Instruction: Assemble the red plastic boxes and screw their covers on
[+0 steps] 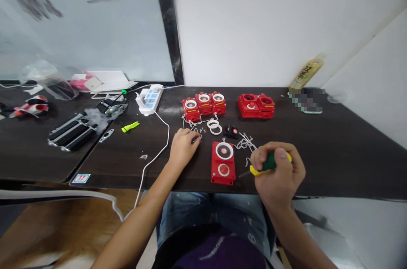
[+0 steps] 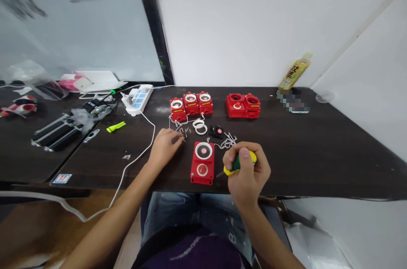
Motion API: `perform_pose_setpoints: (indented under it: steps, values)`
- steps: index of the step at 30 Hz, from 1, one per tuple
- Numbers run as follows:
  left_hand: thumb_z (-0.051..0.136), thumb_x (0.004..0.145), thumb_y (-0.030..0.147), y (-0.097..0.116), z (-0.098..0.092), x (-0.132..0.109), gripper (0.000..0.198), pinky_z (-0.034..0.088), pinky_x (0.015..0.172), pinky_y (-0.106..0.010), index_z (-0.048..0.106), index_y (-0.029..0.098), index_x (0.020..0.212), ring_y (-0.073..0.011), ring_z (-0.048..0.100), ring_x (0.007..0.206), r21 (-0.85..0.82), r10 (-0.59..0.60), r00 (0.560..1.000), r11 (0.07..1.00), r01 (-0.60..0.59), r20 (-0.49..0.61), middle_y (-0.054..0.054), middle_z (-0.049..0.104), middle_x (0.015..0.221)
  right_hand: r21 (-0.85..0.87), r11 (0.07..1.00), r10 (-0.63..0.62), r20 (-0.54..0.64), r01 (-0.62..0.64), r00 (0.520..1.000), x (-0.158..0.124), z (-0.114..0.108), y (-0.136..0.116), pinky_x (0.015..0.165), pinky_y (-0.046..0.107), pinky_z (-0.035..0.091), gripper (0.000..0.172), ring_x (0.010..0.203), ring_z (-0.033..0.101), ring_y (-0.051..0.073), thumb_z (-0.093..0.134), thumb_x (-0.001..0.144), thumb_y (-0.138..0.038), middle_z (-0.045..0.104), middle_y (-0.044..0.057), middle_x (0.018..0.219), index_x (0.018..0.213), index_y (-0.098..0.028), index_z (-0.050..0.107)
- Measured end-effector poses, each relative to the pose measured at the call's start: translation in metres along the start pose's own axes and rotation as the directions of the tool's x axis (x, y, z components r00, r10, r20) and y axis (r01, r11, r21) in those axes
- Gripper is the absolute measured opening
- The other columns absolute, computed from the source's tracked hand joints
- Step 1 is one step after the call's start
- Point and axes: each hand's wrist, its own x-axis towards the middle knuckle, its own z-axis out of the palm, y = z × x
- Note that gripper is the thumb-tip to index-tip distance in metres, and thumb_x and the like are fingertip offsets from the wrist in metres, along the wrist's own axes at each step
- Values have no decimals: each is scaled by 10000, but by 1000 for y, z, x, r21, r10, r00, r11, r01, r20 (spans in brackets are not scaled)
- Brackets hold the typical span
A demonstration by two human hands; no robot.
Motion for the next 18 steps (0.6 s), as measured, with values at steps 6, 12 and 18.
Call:
perform_pose_setpoints:
  steps: [6,12,18]
  values:
    - [725,936,271,-5,14,3,108,474,874,-419,821,261,987,-278,559,976,96,-63,995,994,56,71,-71,714,951,13,999,38,6,-38,999,-1,-1,4,446,238,419,122,484,514,116,677,931,-279,574,-28,590,840,-200,688]
    - [675,963,245,-18,4,-4,125,512,925,-418,798,228,971,-250,587,964,-44,-30,997,999,27,-77,-62,702,930,30,998,57,24,-58,998,-5,-6,4,457,237,422,128,484,517,111,661,946,-278,575,-25,594,850,-198,692]
    - [642,989,251,8,-10,-24,291,537,1060,-445,696,248,1275,-241,653,1190,-401,164,984,899,-179,-71,-86,714,1264,123,989,79,33,-82,996,-10,0,-7,467,221,407,115,480,489,90,643,954,-252,527,-45,596,856,-200,675]
